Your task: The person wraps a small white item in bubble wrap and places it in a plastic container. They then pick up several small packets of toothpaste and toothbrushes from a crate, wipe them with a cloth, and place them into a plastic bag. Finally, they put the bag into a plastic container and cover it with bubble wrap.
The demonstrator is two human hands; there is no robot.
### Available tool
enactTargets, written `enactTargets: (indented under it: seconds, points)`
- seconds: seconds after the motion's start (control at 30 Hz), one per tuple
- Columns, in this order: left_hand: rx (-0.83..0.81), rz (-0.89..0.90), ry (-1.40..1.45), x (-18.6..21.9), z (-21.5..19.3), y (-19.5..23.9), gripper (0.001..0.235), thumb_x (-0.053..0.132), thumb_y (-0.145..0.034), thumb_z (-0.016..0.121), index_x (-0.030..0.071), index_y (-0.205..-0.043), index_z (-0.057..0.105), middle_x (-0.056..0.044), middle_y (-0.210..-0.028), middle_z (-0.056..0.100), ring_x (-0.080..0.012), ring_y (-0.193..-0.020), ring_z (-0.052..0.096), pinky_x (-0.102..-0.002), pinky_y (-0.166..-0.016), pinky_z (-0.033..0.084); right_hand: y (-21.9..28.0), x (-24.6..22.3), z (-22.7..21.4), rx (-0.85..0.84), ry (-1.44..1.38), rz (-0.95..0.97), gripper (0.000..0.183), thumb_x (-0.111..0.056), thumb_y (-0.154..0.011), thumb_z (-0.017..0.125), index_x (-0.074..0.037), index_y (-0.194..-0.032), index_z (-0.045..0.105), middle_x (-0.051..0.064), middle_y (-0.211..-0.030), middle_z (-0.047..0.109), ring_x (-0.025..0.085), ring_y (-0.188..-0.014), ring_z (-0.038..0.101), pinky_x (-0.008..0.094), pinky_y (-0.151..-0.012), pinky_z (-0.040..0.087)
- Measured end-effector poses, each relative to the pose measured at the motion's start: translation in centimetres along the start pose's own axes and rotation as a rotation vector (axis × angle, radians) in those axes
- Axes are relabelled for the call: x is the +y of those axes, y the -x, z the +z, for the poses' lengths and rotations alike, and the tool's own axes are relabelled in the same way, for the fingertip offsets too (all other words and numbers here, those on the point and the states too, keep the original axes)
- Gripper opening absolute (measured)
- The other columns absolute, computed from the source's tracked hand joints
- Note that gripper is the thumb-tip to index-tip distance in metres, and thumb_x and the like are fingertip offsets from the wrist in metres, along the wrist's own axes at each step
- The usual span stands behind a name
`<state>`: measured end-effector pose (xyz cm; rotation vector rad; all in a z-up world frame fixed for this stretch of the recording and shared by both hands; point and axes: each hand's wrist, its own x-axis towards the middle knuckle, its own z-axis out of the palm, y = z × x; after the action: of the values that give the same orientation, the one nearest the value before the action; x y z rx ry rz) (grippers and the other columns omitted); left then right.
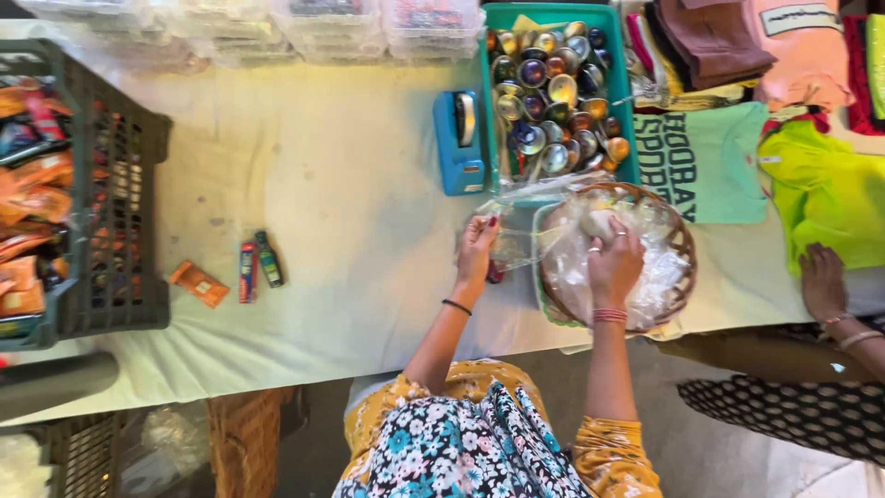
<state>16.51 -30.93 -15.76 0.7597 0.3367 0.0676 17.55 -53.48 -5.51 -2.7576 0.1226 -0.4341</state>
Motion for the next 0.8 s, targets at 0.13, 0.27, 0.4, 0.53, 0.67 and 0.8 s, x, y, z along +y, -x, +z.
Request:
enactTargets:
  seconds: [0.13,0.27,0.4,0.53,0.67,0.8]
  points:
    - [0.003,0.008,0.032,8.7,-4.0,2.6,0.008,0.022,-0.103,0.062,0.014,-0.099,0.062,0.006,-0.098,0.068,-0.0025,-0.087,0.06,-0.024,-0.082,0.053,-0.2,-0.3,-0.2,-0.009,-0.06,-0.033,0.051,-0.014,-0.082,0.08,-0.008,-0.131,0.068,0.016,-0.126,0.064,0.04,-0.115,0.056,0.048,-0.102,0.044]
    - [-0.011,0.053,-0.115,12.8,-9.3,4.2,0.013,0.023,-0.104,0.061,0.013,-0.097,0.056,0.001,-0.095,0.069,-0.0036,-0.079,0.059,-0.024,-0.078,0.054,1.8,-4.3,1.0,0.205,-0.229,-0.044,0.037,-0.021,-0.092,0.079,-0.006,-0.124,0.067,0.016,-0.124,0.066,0.03,-0.115,0.063,0.04,-0.103,0.049]
    - [-0.032,0.199,-0.38,15.6,-13.1,4.9,0.014,0.018,-0.107,0.064,0.007,-0.1,0.058,0.0,-0.089,0.066,-0.0035,-0.083,0.061,-0.024,-0.079,0.054,5.2,-16.9,3.1,-0.185,-0.749,0.169,0.035,-0.025,-0.106,0.065,-0.004,-0.134,0.061,0.011,-0.117,0.069,0.018,-0.108,0.065,0.033,-0.097,0.052]
    - [-0.082,0.154,-0.504,19.1,-17.7,6.9,0.011,0.017,-0.105,0.063,0.006,-0.102,0.062,-0.001,-0.092,0.07,-0.0041,-0.086,0.066,-0.023,-0.078,0.054,8.7,-23.5,10.5,-0.197,-0.931,-0.082,0.065,-0.011,-0.09,0.082,0.009,-0.139,0.045,0.018,-0.127,0.058,0.023,-0.117,0.057,0.036,-0.099,0.046]
    - [0.081,0.049,-0.506,23.4,-22.5,7.6,0.022,0.021,-0.101,0.067,0.004,-0.114,0.061,-0.003,-0.088,0.07,-0.0115,-0.073,0.065,-0.027,-0.058,0.052,11.9,-27.5,13.1,-0.843,-1.049,0.085,0.025,-0.009,-0.094,0.073,0.004,-0.116,0.069,0.012,-0.096,0.076,0.014,-0.084,0.07,0.027,-0.075,0.056]
    - [0.307,-0.011,-0.413,27.6,-25.1,8.8,0.061,0.035,-0.086,0.077,0.01,-0.132,0.046,-0.003,-0.092,0.07,-0.0155,-0.065,0.064,-0.031,-0.05,0.052,14.7,-32.1,14.7,-0.64,-1.217,0.304,0.011,-0.009,-0.1,0.068,0.0,-0.106,0.067,0.011,-0.093,0.075,0.012,-0.076,0.069,0.027,-0.068,0.055]
